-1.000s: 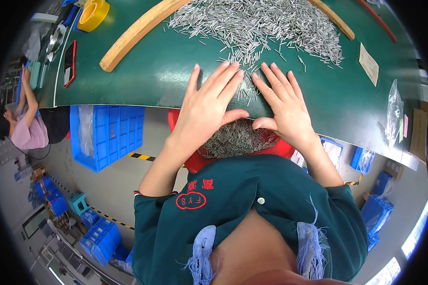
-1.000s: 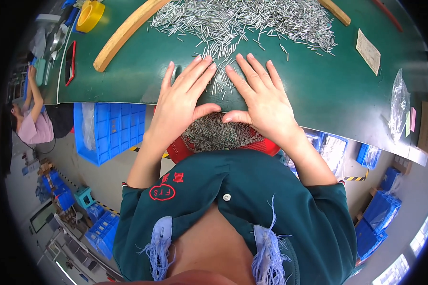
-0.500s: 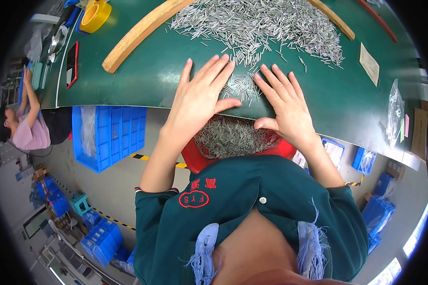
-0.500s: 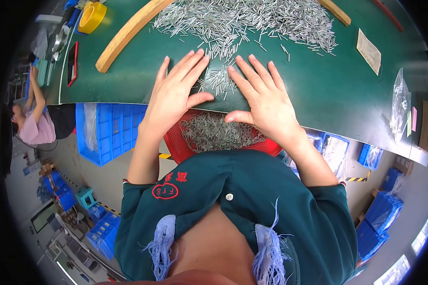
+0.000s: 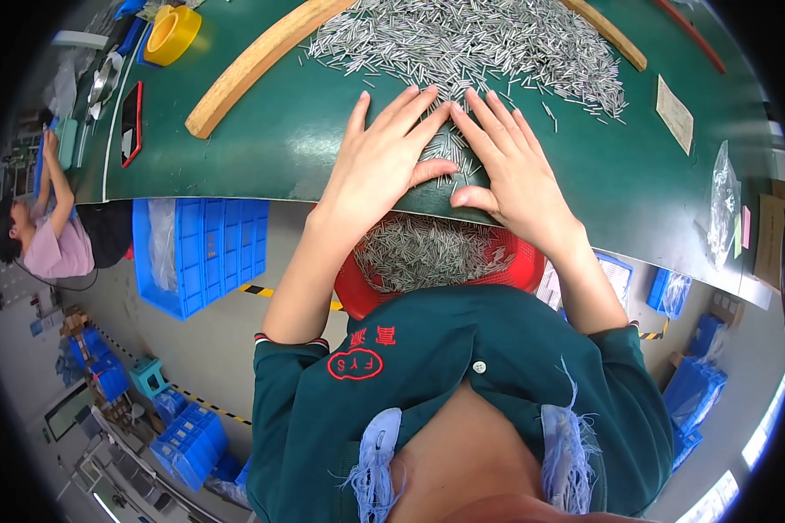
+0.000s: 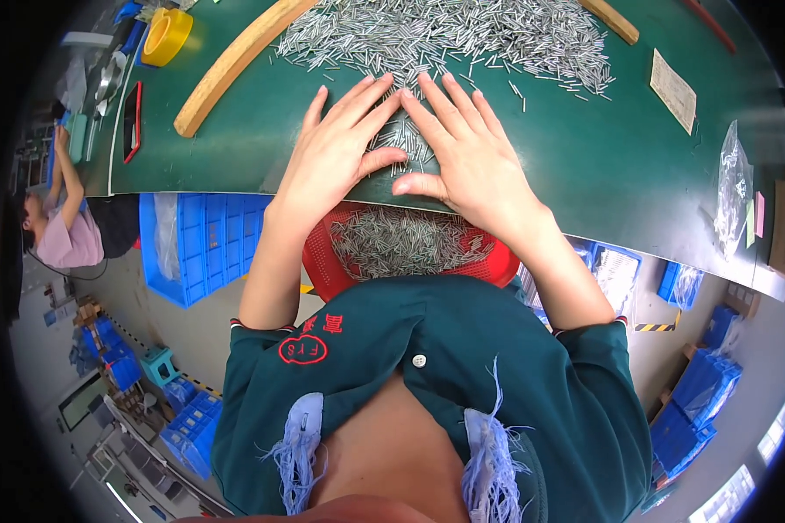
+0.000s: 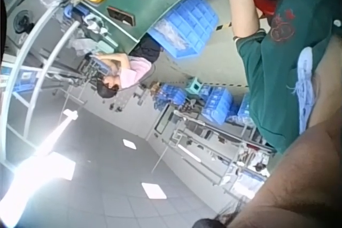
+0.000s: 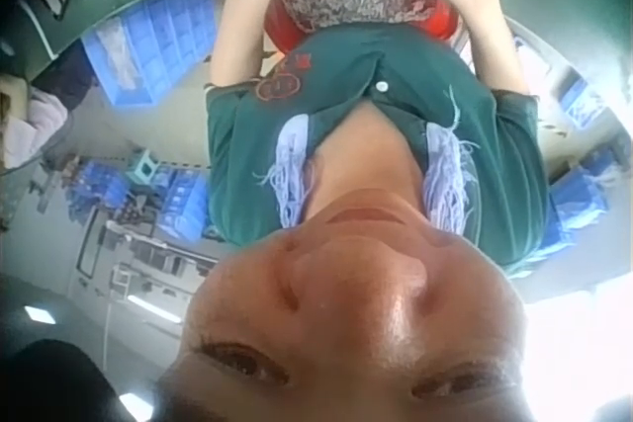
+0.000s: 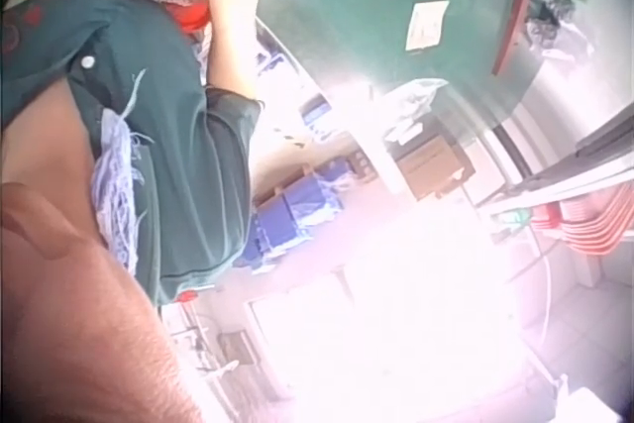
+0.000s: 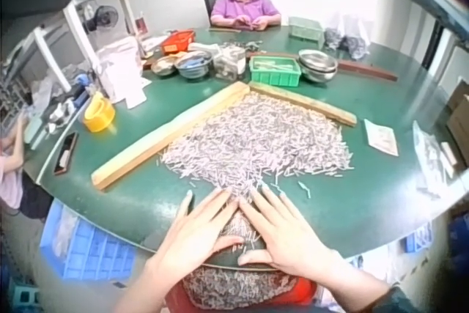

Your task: Sorting and arranging a large quantity of small metal pins on a workbench into a specific order or pile.

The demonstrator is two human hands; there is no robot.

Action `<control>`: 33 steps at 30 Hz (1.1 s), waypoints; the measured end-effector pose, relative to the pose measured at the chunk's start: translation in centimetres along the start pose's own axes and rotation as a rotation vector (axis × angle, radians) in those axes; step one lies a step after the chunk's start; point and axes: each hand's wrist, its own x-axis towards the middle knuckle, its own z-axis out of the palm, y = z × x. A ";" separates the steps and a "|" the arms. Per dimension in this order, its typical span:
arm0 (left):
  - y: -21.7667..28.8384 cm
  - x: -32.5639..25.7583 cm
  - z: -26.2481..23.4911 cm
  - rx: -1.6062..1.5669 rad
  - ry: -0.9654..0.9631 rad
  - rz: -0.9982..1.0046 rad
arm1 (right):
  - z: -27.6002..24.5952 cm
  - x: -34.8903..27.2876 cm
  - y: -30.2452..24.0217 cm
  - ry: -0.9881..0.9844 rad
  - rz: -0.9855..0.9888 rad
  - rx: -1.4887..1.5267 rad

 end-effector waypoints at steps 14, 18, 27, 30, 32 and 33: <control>-0.2 -0.7 -0.6 -0.010 0.025 -0.020 | -0.1 0.6 0.6 -0.012 -0.009 -0.036; -0.4 -2.2 -1.8 -0.027 -0.075 -0.037 | -1.0 -0.5 0.9 -0.078 0.016 -0.009; -0.6 -5.5 -1.6 0.073 -0.093 -0.166 | -2.3 -3.6 0.6 -0.125 0.051 -0.051; 1.3 -6.1 -1.5 0.080 -0.144 -0.093 | -2.3 -4.4 -0.7 -0.160 -0.010 -0.048; 2.0 -6.6 -1.4 0.036 -0.140 -0.089 | -2.4 -4.5 -1.7 -0.213 -0.073 0.011; 2.3 -6.7 -1.3 -0.007 -0.135 -0.086 | -2.5 -4.3 -1.8 -0.212 -0.075 0.011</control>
